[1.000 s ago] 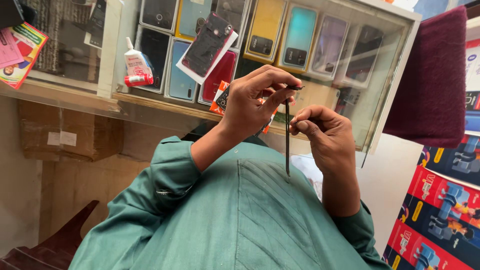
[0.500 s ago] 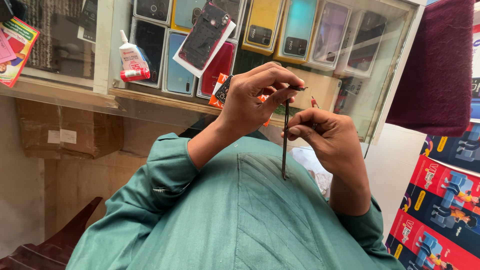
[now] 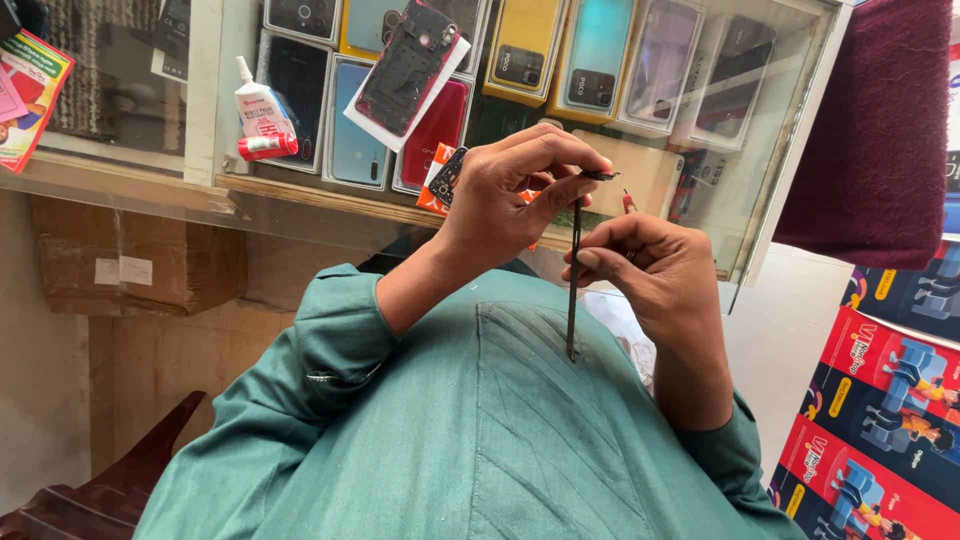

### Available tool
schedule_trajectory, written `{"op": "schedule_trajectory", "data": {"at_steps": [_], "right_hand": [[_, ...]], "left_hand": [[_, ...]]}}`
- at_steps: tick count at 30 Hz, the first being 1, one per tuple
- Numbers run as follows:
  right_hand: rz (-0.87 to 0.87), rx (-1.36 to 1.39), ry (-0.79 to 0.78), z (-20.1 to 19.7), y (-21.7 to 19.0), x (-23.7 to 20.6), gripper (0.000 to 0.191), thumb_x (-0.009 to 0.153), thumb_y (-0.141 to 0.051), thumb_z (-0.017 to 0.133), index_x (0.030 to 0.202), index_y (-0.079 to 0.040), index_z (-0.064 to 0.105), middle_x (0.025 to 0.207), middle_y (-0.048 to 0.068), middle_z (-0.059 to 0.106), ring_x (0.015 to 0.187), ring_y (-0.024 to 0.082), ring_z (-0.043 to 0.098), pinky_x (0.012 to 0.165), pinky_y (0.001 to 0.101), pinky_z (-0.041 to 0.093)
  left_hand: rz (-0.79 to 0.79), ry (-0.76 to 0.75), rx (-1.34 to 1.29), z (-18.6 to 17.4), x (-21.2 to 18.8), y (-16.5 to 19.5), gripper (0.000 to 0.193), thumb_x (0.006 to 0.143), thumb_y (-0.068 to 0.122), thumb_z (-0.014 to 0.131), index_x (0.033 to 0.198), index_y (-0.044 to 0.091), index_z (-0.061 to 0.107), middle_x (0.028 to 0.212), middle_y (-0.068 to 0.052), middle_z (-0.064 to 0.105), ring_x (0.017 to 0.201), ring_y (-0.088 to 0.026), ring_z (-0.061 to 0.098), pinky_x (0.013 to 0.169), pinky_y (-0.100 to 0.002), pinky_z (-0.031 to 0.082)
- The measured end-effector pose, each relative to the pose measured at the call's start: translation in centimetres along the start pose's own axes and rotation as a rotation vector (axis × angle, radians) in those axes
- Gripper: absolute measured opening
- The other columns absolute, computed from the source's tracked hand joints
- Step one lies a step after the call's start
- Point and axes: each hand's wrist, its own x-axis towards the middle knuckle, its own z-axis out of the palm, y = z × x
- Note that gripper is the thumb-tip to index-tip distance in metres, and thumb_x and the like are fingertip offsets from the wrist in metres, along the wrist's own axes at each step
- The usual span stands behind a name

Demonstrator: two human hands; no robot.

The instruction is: The person disassembles a smartphone, removes the back cover, and manipulates internal components using a metal pry tool and a red plastic spudger. They clean the back cover with the spudger and continue adjusting parts inside the phone chassis.

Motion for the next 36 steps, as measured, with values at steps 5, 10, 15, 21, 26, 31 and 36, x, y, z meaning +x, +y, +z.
{"op": "schedule_trajectory", "data": {"at_steps": [5, 10, 15, 21, 26, 31, 36], "right_hand": [[0.047, 0.074, 0.016, -0.5, 0.6, 0.0, 0.012, 0.098, 0.001, 0.065, 0.108, 0.007, 0.066, 0.093, 0.017, 0.075, 0.085, 0.026, 0.078, 0.075, 0.0351, 0.066], [0.084, 0.132, 0.020, -0.7, 0.9, 0.0, 0.014, 0.099, -0.003, 0.065, 0.110, 0.006, 0.064, 0.094, 0.020, 0.075, 0.084, 0.027, 0.078, 0.073, 0.0363, 0.066], [0.094, 0.159, 0.032, -1.0, 1.2, 0.0, 0.017, 0.099, -0.005, 0.067, 0.111, 0.006, 0.064, 0.095, 0.021, 0.075, 0.084, 0.028, 0.078, 0.073, 0.0366, 0.066], [0.110, 0.294, -0.007, -1.1, 1.8, 0.1, 0.019, 0.102, -0.008, 0.063, 0.113, 0.007, 0.064, 0.096, 0.024, 0.074, 0.085, 0.032, 0.078, 0.073, 0.0390, 0.066], [0.136, 0.351, -0.037, -1.1, 2.4, 0.1, 0.024, 0.102, -0.012, 0.063, 0.116, 0.007, 0.064, 0.097, 0.023, 0.074, 0.086, 0.032, 0.078, 0.074, 0.0385, 0.065], [0.147, 0.399, -0.072, -1.2, 3.2, 0.0, 0.027, 0.104, -0.015, 0.062, 0.118, 0.008, 0.065, 0.100, 0.023, 0.074, 0.088, 0.031, 0.077, 0.079, 0.0397, 0.065], [0.122, 0.366, -0.064, -1.3, 3.7, -0.4, 0.030, 0.105, -0.019, 0.061, 0.119, 0.007, 0.065, 0.101, 0.021, 0.074, 0.089, 0.029, 0.076, 0.079, 0.0376, 0.063]], "left_hand": [[0.012, -0.004, 0.022, 0.2, 0.2, -0.1, 0.015, 0.103, 0.002, 0.072, 0.117, 0.007, 0.072, 0.114, -0.004, 0.072, 0.094, -0.010, 0.077, 0.078, -0.023, 0.066], [0.030, -0.006, 0.051, 0.4, 0.5, -0.2, 0.016, 0.103, 0.002, 0.072, 0.117, 0.007, 0.072, 0.113, -0.004, 0.072, 0.094, -0.011, 0.077, 0.077, -0.023, 0.066], [0.033, -0.011, 0.024, 0.4, 0.7, -0.2, 0.016, 0.103, 0.002, 0.072, 0.118, 0.006, 0.071, 0.113, -0.005, 0.071, 0.095, -0.011, 0.077, 0.077, -0.023, 0.066], [0.061, -0.006, 0.055, 0.5, 0.8, -0.4, 0.015, 0.103, 0.002, 0.072, 0.117, 0.006, 0.071, 0.112, -0.005, 0.072, 0.095, -0.011, 0.077, 0.078, -0.023, 0.066], [0.072, -0.003, 0.059, 0.5, 0.6, -0.4, 0.015, 0.103, 0.001, 0.072, 0.117, 0.007, 0.071, 0.113, -0.005, 0.072, 0.096, -0.011, 0.077, 0.079, -0.023, 0.067], [0.044, 0.004, 0.026, 0.5, 0.4, -0.3, 0.014, 0.103, 0.002, 0.072, 0.117, 0.006, 0.071, 0.113, -0.005, 0.071, 0.096, -0.011, 0.076, 0.079, -0.023, 0.067], [0.023, 0.049, -0.026, 0.4, 0.1, -0.2, 0.014, 0.103, 0.001, 0.072, 0.117, 0.004, 0.071, 0.114, -0.005, 0.070, 0.097, -0.011, 0.076, 0.081, -0.023, 0.067]]}}
